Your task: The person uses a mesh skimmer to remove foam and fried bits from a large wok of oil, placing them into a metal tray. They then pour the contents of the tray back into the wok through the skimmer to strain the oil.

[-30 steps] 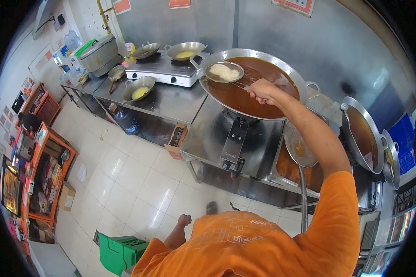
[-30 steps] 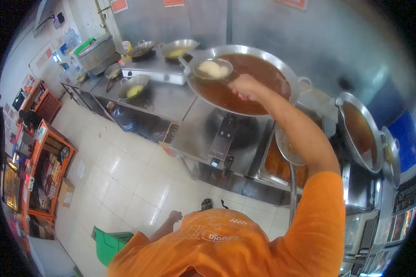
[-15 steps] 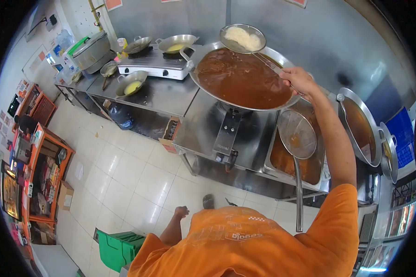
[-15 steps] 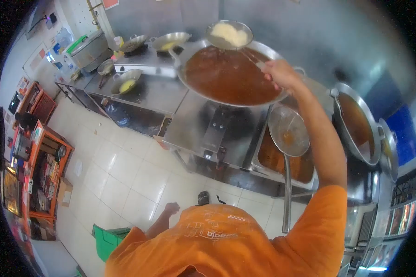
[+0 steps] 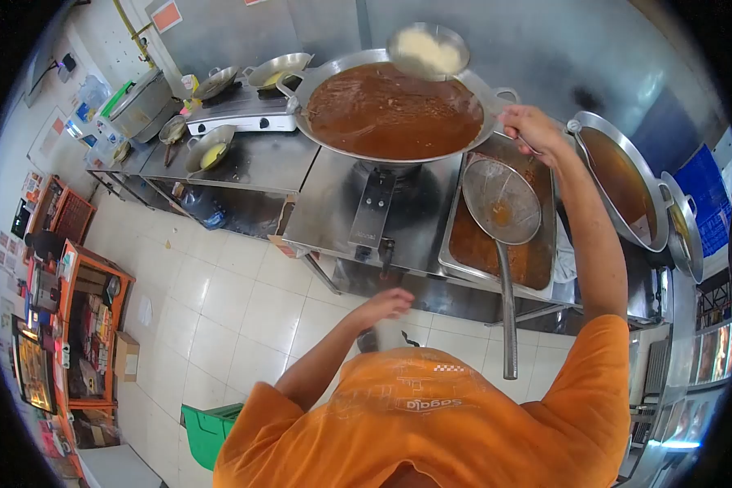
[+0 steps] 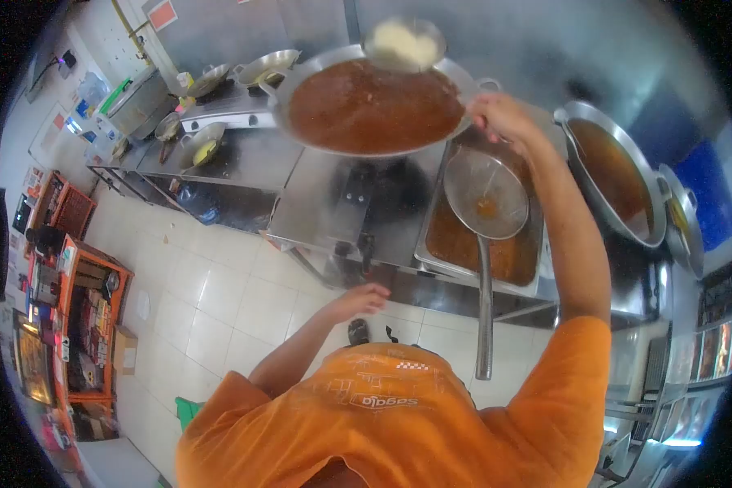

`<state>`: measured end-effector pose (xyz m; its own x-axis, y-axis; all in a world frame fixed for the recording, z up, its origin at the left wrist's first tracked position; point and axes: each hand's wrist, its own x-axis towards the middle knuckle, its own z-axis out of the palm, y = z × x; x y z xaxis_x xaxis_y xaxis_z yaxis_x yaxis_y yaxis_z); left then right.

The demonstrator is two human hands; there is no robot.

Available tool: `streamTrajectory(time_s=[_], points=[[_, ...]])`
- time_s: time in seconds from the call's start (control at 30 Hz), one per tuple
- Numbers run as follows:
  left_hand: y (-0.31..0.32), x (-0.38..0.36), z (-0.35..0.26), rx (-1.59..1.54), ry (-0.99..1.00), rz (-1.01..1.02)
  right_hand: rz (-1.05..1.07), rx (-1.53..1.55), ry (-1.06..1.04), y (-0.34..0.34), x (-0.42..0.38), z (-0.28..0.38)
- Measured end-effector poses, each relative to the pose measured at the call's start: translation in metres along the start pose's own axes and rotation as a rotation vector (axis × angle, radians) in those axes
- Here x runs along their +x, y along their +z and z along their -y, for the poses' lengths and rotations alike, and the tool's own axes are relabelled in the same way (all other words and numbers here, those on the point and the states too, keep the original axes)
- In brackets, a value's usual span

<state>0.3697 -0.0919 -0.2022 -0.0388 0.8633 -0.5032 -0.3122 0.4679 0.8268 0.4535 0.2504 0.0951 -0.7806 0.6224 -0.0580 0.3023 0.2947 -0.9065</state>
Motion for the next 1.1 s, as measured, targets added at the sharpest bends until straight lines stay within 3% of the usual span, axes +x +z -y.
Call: streamTrajectory(time_s=[0.13,0.23,0.3,0.47,0.6,0.73,0.8,0.9,0.93,1.03,1.1], points=[[0.065,0.016,-0.053,0.132,0.032,0.198,0.047,-0.081,0.114,-0.016,-0.004,-0.005],[0.104,0.020,-0.077,0.214,-0.028,0.299,-0.005,-0.100,0.021,-0.034,-0.021,0.020],[0.125,0.025,-0.080,0.234,-0.078,0.350,-0.016,0.046,-0.092,-0.038,-0.037,0.034],[0.163,0.035,-0.075,0.274,-0.106,0.338,-0.014,0.056,-0.001,-0.015,-0.017,-0.024],[0.178,0.037,-0.069,0.263,-0.099,0.271,0.021,0.071,0.101,-0.025,-0.020,-0.015],[0.190,0.045,-0.065,0.122,-0.080,0.197,-0.031,-0.019,-0.070,-0.039,-0.036,0.006],[0.198,0.047,-0.066,0.050,-0.086,0.166,-0.062,0.097,-0.113,-0.036,-0.039,0.000],[0.210,0.051,-0.059,-0.024,-0.036,0.166,-0.043,0.076,0.007,-0.021,-0.028,-0.036],[0.215,0.055,-0.054,-0.027,-0.012,0.156,-0.017,-0.057,0.010,-0.026,-0.026,-0.042],[0.222,0.056,-0.056,0.077,0.061,0.112,-0.011,-0.009,0.107,-0.021,-0.044,-0.034],[0.223,0.029,-0.075,0.017,0.094,0.034,-0.058,-0.015,0.040,-0.032,-0.050,-0.029]])
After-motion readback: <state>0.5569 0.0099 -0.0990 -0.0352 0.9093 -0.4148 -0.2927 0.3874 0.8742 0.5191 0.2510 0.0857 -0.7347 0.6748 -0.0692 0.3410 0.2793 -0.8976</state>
